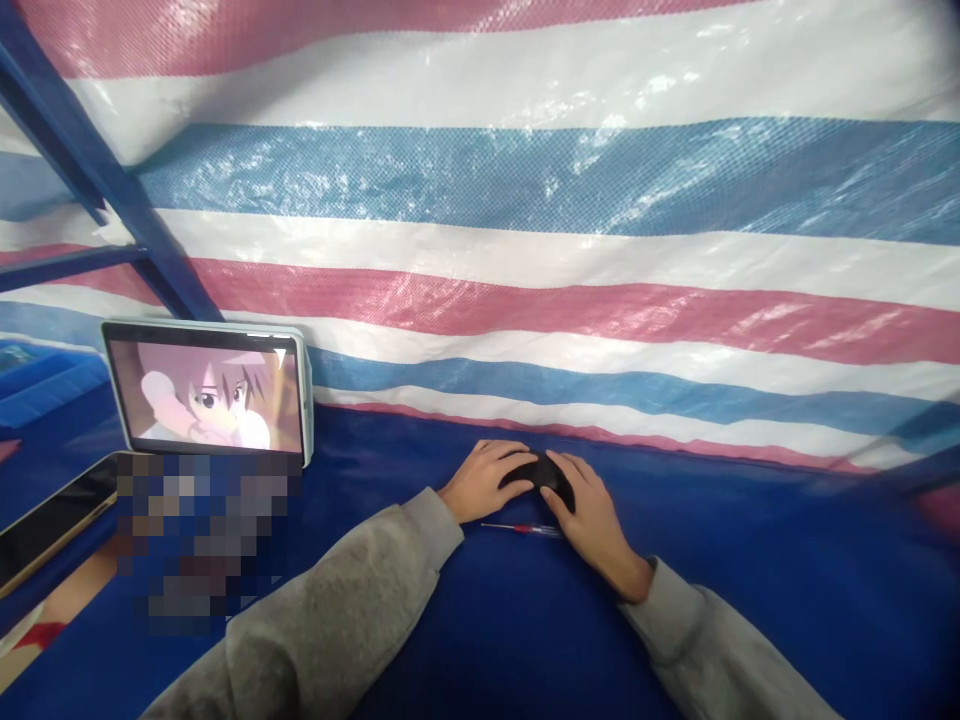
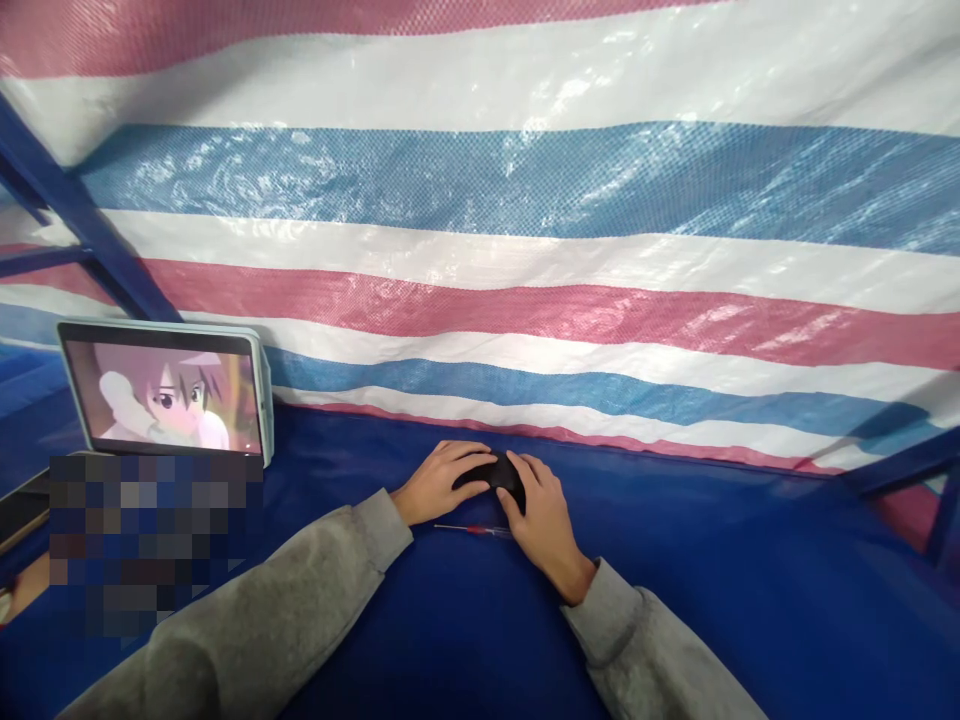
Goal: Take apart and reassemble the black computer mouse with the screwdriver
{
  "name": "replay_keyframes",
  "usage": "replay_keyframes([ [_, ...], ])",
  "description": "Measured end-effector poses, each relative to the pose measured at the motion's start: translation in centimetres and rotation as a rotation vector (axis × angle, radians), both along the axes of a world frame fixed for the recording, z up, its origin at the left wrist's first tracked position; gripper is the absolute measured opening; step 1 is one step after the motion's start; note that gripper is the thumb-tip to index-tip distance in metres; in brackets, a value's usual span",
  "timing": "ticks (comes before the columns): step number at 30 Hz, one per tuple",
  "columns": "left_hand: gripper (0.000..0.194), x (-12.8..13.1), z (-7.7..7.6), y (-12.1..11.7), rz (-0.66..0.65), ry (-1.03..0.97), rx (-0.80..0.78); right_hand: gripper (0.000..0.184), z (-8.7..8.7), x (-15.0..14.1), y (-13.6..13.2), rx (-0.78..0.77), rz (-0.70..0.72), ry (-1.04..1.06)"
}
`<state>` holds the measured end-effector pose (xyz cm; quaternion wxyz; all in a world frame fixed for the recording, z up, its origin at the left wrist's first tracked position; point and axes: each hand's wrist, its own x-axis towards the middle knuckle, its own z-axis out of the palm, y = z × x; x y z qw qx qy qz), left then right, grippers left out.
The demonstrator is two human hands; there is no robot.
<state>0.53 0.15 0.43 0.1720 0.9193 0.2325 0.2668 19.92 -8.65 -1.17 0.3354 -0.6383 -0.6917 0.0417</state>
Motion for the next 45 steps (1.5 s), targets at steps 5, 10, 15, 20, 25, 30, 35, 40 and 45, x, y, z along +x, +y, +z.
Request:
replay_keyframes([
  [5, 0.044, 0.0, -0.2, 0.1, 0.006, 0.004, -0.001, 0.043, 0.9, -0.3, -0.1, 0.0, 0.018, 0.121],
  [10, 0.035, -0.1, 0.3, -0.1, 0.065, -0.047, -0.02, 0.041, 1.5, -0.1, -0.1, 0.059, 0.033, 0.217],
  [15, 0.03, 0.0, 0.7, 0.0, 0.153, -0.061, -0.08, 0.039, 1.4, 0.0, 0.0, 0.07, 0.038, 0.25],
  [20, 0.036, -0.1, 0.9, -0.1, 0.169, -0.029, -0.045, 0.044, 1.1, -0.1, 0.0, -0.002, -0.029, 0.301],
  [25, 0.05, -0.2, 0.6, -0.3, -0.002, 0.034, 0.095, 0.044, 0.9, -0.3, 0.1, -0.063, -0.01, 0.253],
  [30, 0.055, -0.1, 0.1, 0.1, -0.04, 0.043, 0.104, 0.032, 3.1, -0.1, -0.3, 0.099, -0.081, 0.083],
  [35, 0.051, -0.1, -0.3, 0.3, -0.033, 0.002, 0.1, 0.009, 6.9, -0.3, -1.7, -0.291, 0.186, -0.259],
  [40, 0.05, 0.0, -0.2, 0.2, -0.024, -0.015, 0.091, 0.012, 7.2, -0.4, -2.1, -0.504, 0.31, -0.429],
  [45, 0.05, 0.2, -0.3, 0.2, -0.009, -0.018, 0.107, 0.014, 10.5, 0.9, -1.4, -0.453, 0.333, -0.206],
])
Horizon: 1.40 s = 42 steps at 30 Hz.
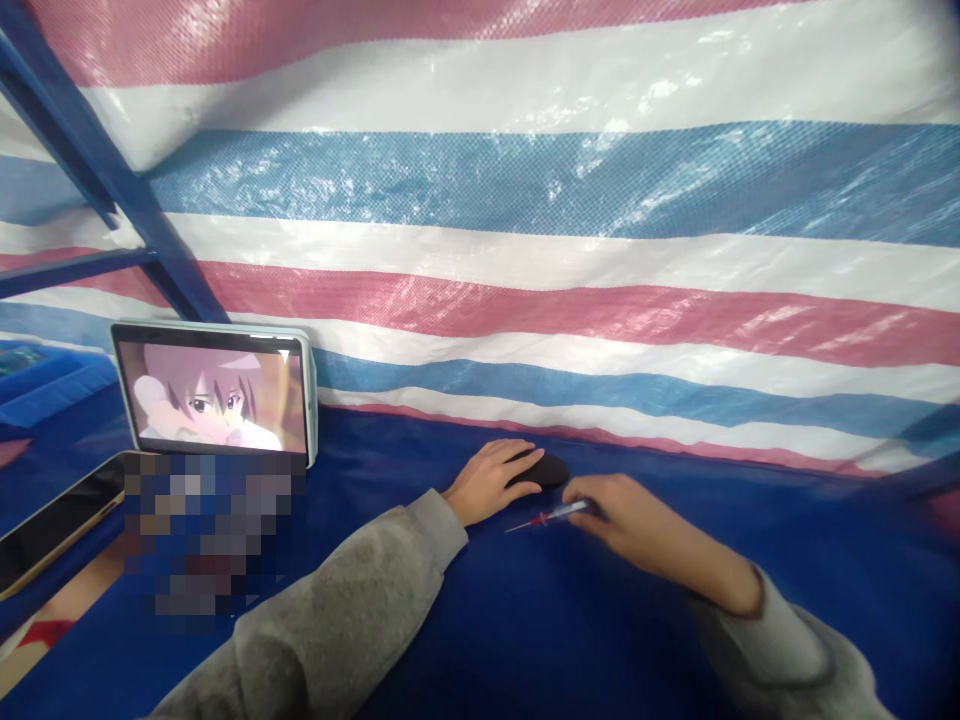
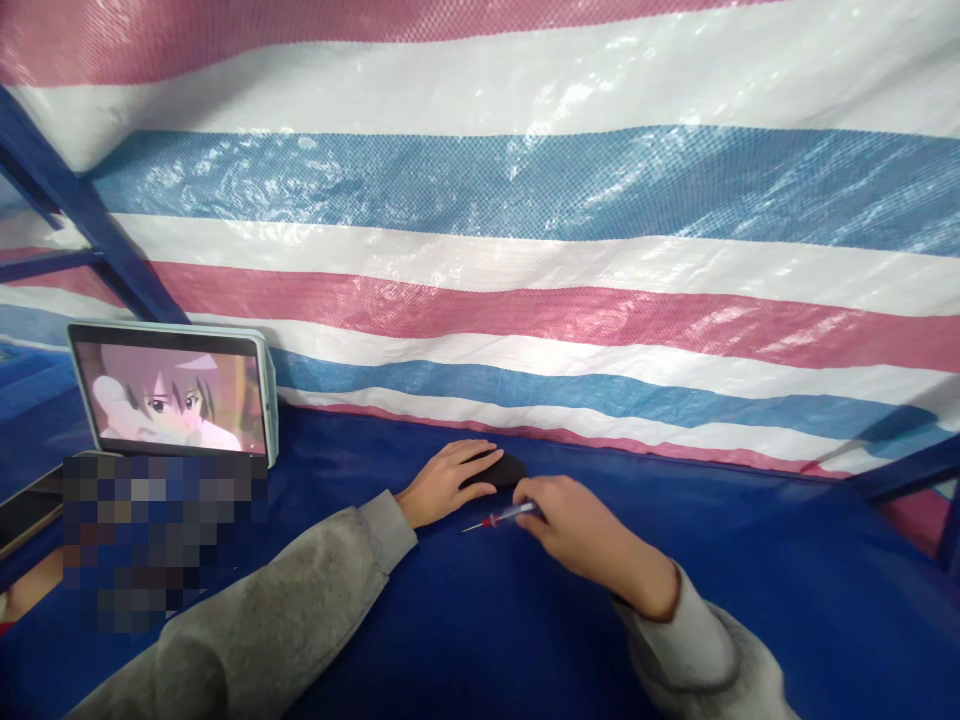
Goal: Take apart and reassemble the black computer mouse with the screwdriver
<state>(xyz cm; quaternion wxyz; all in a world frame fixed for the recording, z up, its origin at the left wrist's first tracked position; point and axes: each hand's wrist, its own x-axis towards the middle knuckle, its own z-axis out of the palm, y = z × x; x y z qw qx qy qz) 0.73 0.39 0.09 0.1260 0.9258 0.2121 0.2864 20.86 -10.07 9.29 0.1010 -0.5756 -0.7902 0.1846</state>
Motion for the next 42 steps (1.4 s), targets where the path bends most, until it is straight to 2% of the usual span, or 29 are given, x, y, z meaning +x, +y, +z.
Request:
replay_keyframes([
  [4, 0.05, 0.1, -0.1, 0.0, 0.002, 0.003, 0.032, 0.018, 4.8, 0.7, 1.1, 0.208, -0.179, 0.215],
  [7, 0.049, 0.2, -0.1, 0.1, -0.003, 0.005, 0.061, 0.021, 6.6, 0.5, 2.2, 0.383, -0.307, 0.173],
  [9, 0.048, 0.2, -0.1, 0.0, 0.0, 0.01, 0.072, 0.019, 6.5, 0.2, 2.8, 0.442, -0.343, 0.134],
  [16, 0.049, 0.2, 0.0, 0.0, 0.001, 0.014, 0.079, 0.019, 4.1, -0.2, 3.8, 0.399, -0.278, 0.053],
  [27, 0.048, 0.1, 0.1, -0.2, 0.003, 0.018, 0.06, 0.021, 3.9, 0.5, 3.7, 0.357, -0.27, -0.045],
  [31, 0.049, 0.2, 0.0, -0.1, 0.007, 0.029, 0.06, 0.021, 4.3, 0.4, 3.5, 0.399, -0.309, 0.034],
  [34, 0.048, 0.2, 0.0, -0.1, 0.01, 0.035, 0.063, 0.02, 4.6, 0.1, 3.4, 0.375, -0.294, 0.065],
  [42, 0.048, 0.2, 0.2, -0.3, -0.005, 0.04, 0.085, 0.013, 3.7, -0.4, 3.5, 0.359, -0.293, -0.065],
])
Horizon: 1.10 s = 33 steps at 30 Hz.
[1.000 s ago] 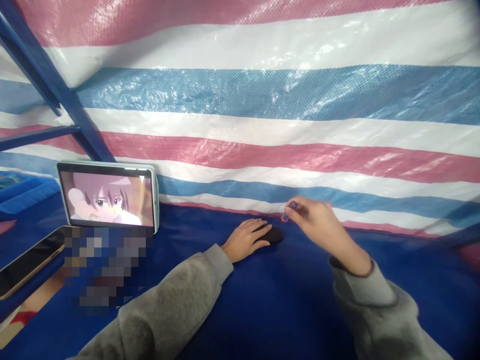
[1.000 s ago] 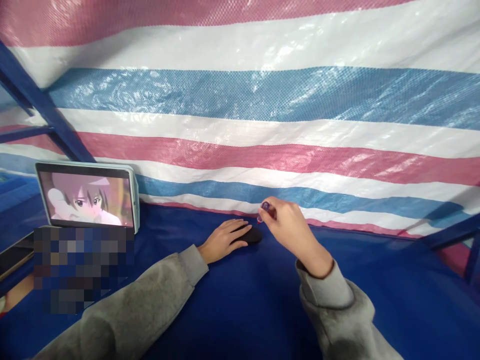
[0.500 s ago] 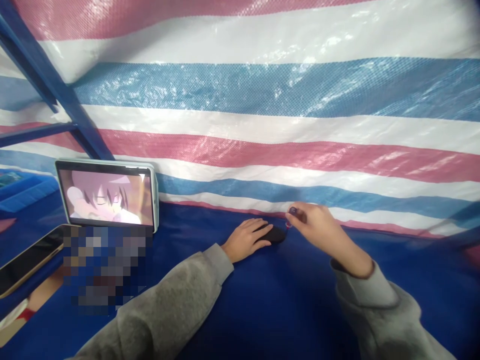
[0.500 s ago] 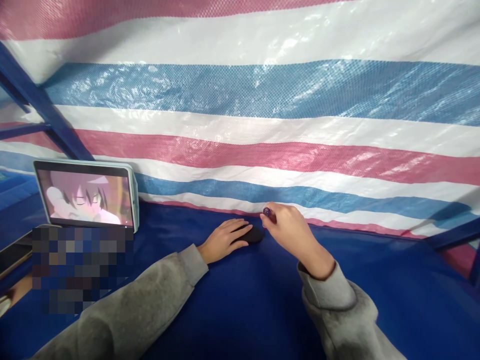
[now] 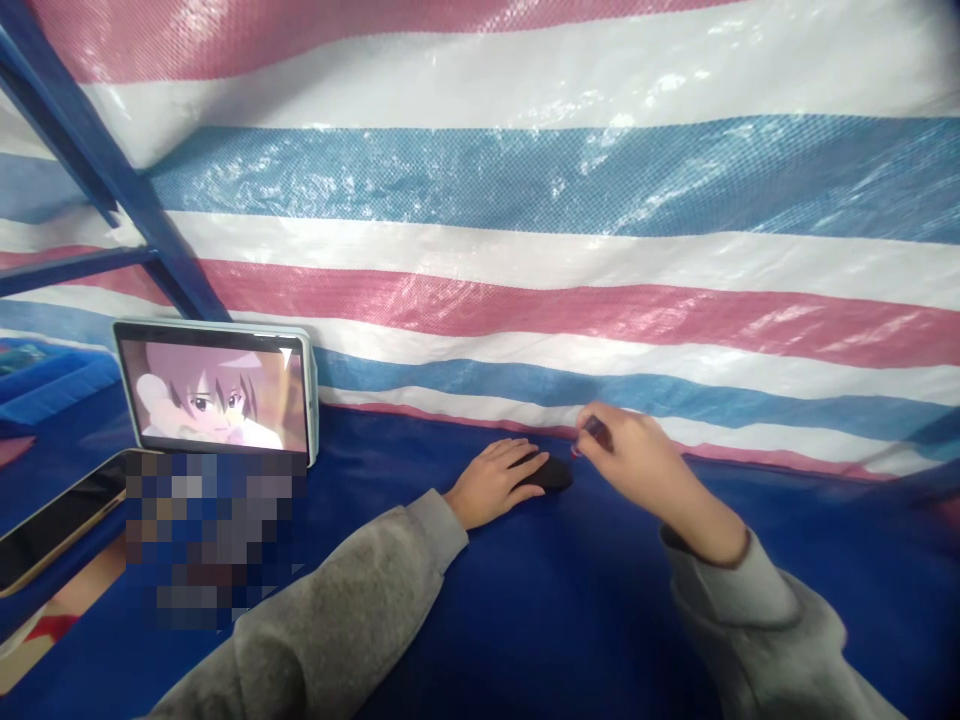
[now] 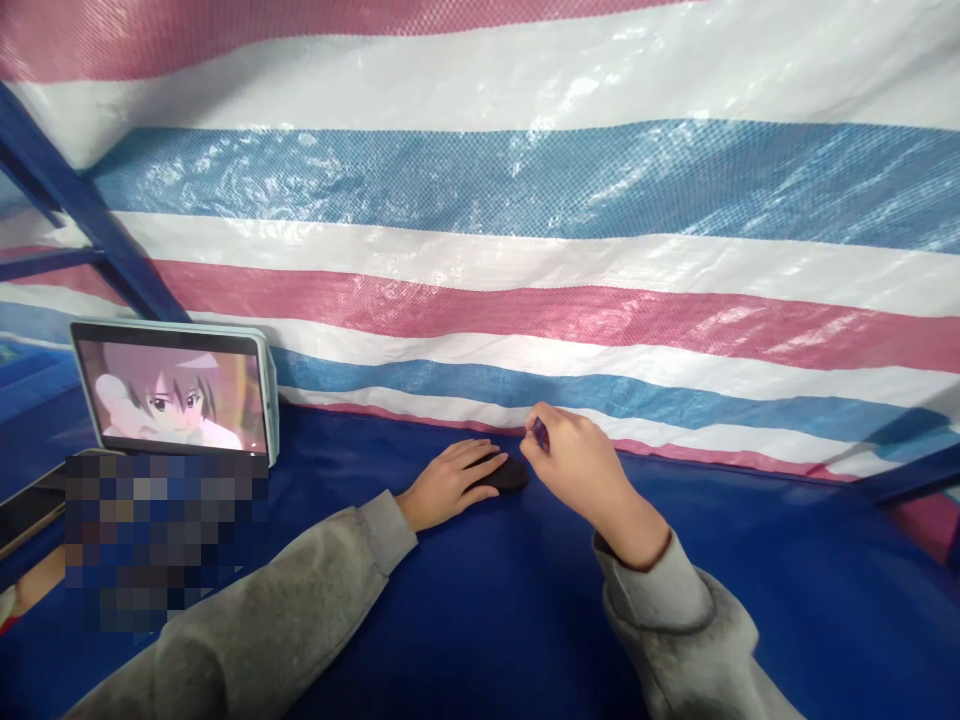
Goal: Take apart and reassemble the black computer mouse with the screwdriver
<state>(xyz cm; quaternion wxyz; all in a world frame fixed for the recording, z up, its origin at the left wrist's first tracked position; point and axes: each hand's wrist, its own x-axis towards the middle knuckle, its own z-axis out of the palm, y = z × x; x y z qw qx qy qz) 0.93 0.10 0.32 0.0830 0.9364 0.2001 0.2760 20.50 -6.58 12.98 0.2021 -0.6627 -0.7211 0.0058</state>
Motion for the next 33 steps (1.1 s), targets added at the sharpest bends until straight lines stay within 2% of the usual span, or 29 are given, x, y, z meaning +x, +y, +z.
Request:
replay_keyframes([
  [3, 0.048, 0.0, 0.1, -0.1, -0.013, 0.004, 0.011, 0.016, -0.2, -0.4, 0.2, -0.038, -0.097, -0.17],
  [7, 0.048, 0.0, 0.1, 0.0, -0.009, 0.011, 0.013, 0.033, -0.3, -0.9, 0.8, -0.065, -0.154, -0.321],
  [13, 0.047, 0.0, -0.1, 0.1, -0.014, -0.002, 0.002, 0.027, -0.2, -1.3, 1.5, -0.123, 0.08, -0.175],
  [17, 0.047, -0.2, -0.3, 0.2, -0.058, -0.009, -0.019, 0.033, 0.1, -1.5, 0.9, -0.13, 0.172, -0.072],
  [23, 0.048, 0.1, 0.0, 0.1, -0.114, 0.032, -0.103, 0.034, 0.0, -0.1, 0.1, -0.105, 0.078, -0.074],
  [27, 0.05, 0.3, 0.4, 0.0, -0.153, 0.037, -0.146, 0.037, -0.7, 1.5, -0.1, 0.009, 0.053, -0.066],
  [33, 0.053, 0.8, 0.4, -0.4, -0.163, 0.034, -0.189, 0.035, -0.5, 2.0, -0.6, 0.011, -0.045, -0.164],
])
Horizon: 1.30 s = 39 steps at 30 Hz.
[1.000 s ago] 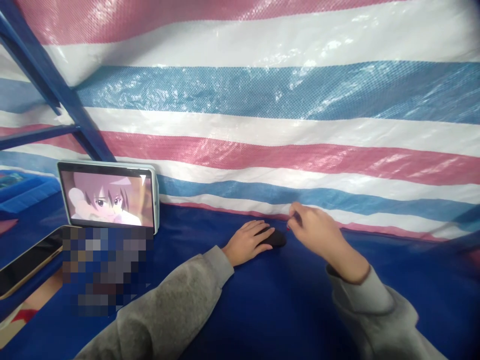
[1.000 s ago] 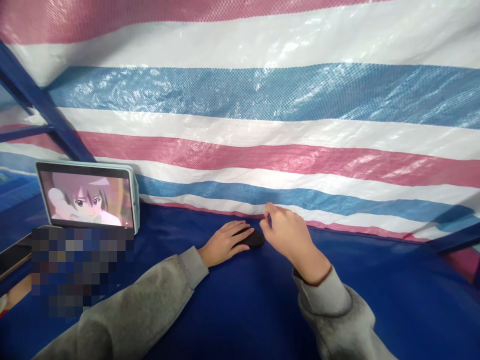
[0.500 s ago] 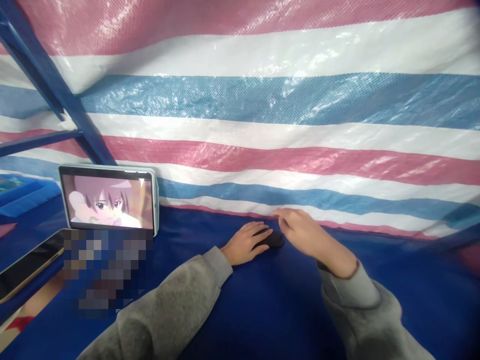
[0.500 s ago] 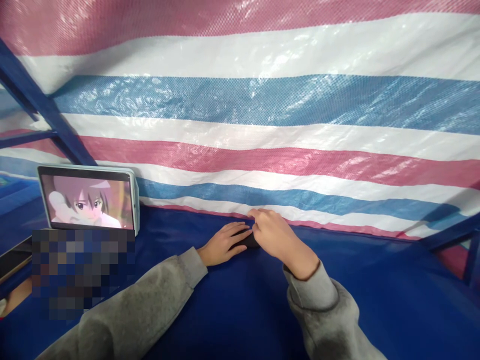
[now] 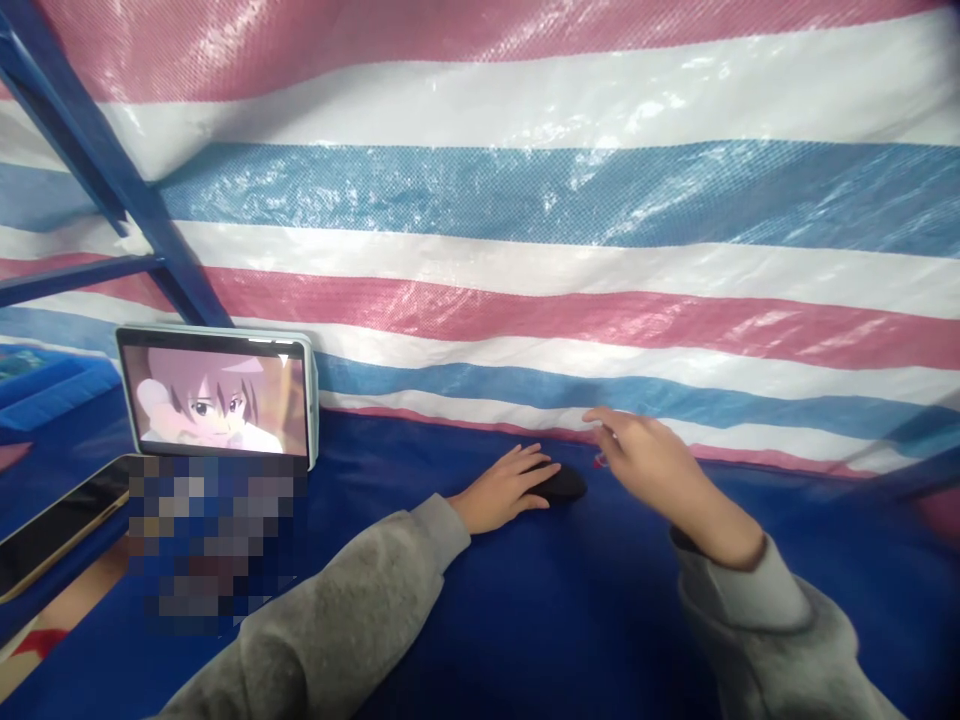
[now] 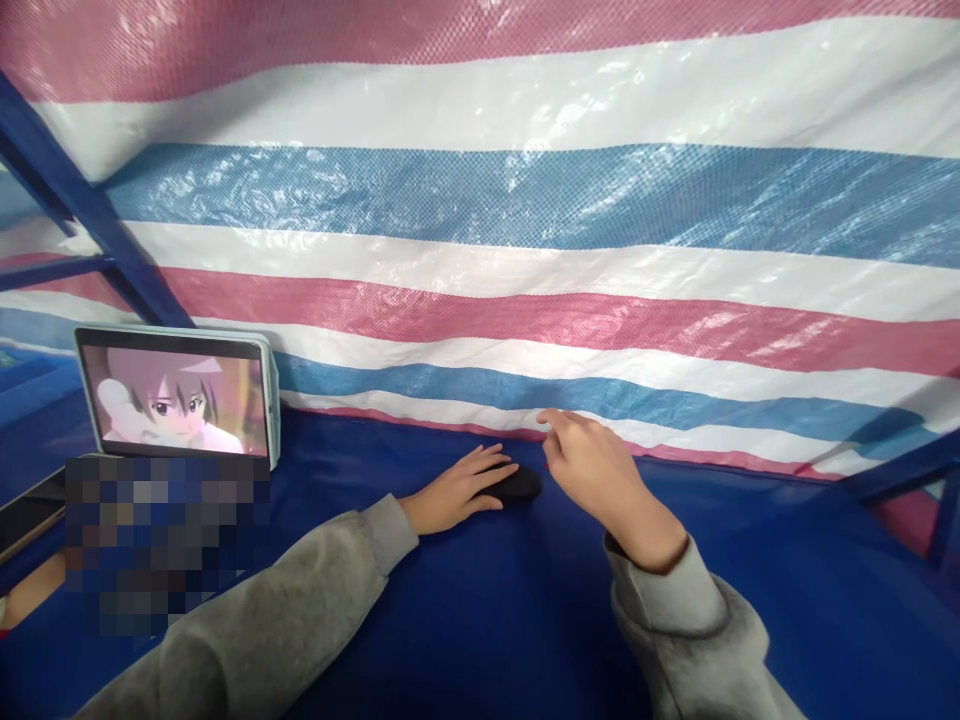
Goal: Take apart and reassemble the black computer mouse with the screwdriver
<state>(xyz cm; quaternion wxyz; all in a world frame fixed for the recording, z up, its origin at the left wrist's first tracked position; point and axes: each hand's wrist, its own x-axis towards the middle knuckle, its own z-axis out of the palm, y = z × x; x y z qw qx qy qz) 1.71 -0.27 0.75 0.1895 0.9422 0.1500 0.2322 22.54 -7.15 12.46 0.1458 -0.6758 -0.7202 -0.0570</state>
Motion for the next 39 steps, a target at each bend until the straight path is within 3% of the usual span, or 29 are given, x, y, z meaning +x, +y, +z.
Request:
replay_keyframes([
  [8, 0.046, 1.6, 0.3, -0.6, 0.031, 0.025, 0.031, 0.037, 0.5, -0.7, -0.5, -0.052, 0.029, 0.028],
  [18, 0.045, 4.3, -0.5, -1.6, -0.029, -0.031, 0.051, 0.032, -0.1, 1.5, -2.6, 0.01, -0.028, 0.127],
  [25, 0.045, 4.1, -0.7, -1.7, 0.02, -0.074, 0.087, 0.028, -0.3, 2.5, -2.9, 0.033, 0.02, 0.174],
  [39, 0.039, 4.0, -0.8, -2.0, 0.076, -0.079, 0.163, 0.028, -0.6, 2.9, -2.6, 0.026, -0.062, 0.133],
])
